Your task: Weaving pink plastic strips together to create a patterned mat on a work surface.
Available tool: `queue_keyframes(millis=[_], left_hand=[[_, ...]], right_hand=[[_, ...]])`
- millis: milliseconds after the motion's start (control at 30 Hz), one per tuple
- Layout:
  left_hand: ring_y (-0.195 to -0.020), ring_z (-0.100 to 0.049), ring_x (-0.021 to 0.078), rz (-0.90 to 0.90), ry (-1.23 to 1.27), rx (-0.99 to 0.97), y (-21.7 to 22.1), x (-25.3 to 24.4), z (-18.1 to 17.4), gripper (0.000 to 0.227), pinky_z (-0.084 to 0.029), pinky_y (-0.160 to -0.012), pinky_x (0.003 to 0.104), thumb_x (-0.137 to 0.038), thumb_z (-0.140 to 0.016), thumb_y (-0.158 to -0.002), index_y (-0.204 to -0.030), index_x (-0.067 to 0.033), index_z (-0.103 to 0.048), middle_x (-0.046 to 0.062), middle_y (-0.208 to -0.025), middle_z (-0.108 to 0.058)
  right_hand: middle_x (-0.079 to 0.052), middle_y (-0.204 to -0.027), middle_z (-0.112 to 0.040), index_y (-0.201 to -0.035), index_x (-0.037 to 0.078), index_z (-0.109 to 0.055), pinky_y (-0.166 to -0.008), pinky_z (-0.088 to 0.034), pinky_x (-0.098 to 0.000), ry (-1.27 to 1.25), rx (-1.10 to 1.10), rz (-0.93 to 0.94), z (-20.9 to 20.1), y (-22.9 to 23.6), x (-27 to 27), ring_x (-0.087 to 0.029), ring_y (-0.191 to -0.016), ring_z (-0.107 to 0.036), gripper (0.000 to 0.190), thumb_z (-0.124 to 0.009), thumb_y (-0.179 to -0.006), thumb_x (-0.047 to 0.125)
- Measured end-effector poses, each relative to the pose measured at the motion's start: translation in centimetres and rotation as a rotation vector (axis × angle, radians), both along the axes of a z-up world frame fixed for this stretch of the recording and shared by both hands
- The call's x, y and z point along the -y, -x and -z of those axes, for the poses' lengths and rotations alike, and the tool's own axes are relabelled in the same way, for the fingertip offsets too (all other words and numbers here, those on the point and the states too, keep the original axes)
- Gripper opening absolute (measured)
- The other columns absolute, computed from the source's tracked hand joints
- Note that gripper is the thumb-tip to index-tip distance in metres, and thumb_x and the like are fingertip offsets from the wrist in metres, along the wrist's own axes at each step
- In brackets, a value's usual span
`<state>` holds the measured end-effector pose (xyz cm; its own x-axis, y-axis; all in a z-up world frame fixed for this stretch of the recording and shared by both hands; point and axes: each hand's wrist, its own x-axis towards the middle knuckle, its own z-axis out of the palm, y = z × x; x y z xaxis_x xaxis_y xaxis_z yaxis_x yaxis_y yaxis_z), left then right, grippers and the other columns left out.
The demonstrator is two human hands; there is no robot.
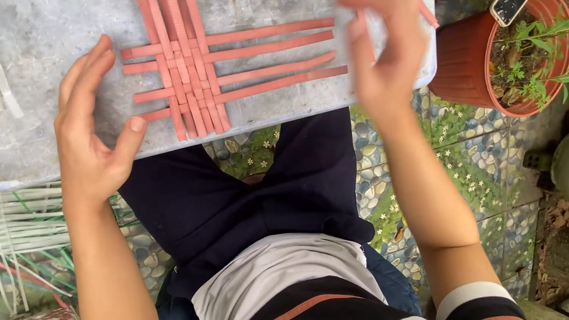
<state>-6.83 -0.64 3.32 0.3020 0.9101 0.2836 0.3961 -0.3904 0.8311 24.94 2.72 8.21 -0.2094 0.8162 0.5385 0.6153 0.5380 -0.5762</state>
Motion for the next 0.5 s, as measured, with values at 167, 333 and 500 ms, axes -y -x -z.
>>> queue_keyframes(millis=[167, 333, 500], left_hand=[[-0.139, -0.042, 0.0399, -0.028, -0.008, -0.008, 0.0, 0.0, 0.1, 0.049, -0.035, -0.118, 0.055, -0.028, -0.052, -0.104, -0.141, 0.0035, -0.045, 0.023, -0.147, -0.046], [-0.132, -0.048, 0.0406, -0.041, -0.040, -0.017, -0.1, -0.2, 0.0, 0.044, -0.038, -0.115, 0.053, -0.024, -0.053, -0.104, -0.135, 0.0065, -0.050, 0.025, -0.140, -0.052], [-0.132, -0.050, 0.0393, -0.063, -0.029, -0.015, 0.0, -0.2, 0.2, 0.042, -0.038, -0.115, 0.053, -0.024, -0.054, -0.103, -0.133, 0.0053, -0.051, 0.023, -0.138, -0.054]], right_hand=[[-0.010, -0.083, -0.060, -0.101, 0.000, -0.059, -0.063, -0.042, -0.0297, 0.027, -0.085, 0.149, 2.7, -6.8, -4.1, -0.019, -0.075, -0.059, 0.026, -0.047, -0.111, 0.020], [-0.013, -0.092, -0.058, -0.099, 0.000, -0.063, -0.065, -0.039, -0.0381, 0.105, 0.279, -0.044, 3.8, -6.1, -6.5, -0.027, -0.079, -0.050, 0.012, -0.068, -0.094, -0.010], [-0.002, -0.094, -0.062, -0.099, 0.010, -0.061, -0.067, -0.038, -0.0400, 0.103, 0.677, -0.022, 5.7, -3.8, -7.6, -0.028, -0.088, -0.052, 0.023, -0.074, -0.080, 0.003]])
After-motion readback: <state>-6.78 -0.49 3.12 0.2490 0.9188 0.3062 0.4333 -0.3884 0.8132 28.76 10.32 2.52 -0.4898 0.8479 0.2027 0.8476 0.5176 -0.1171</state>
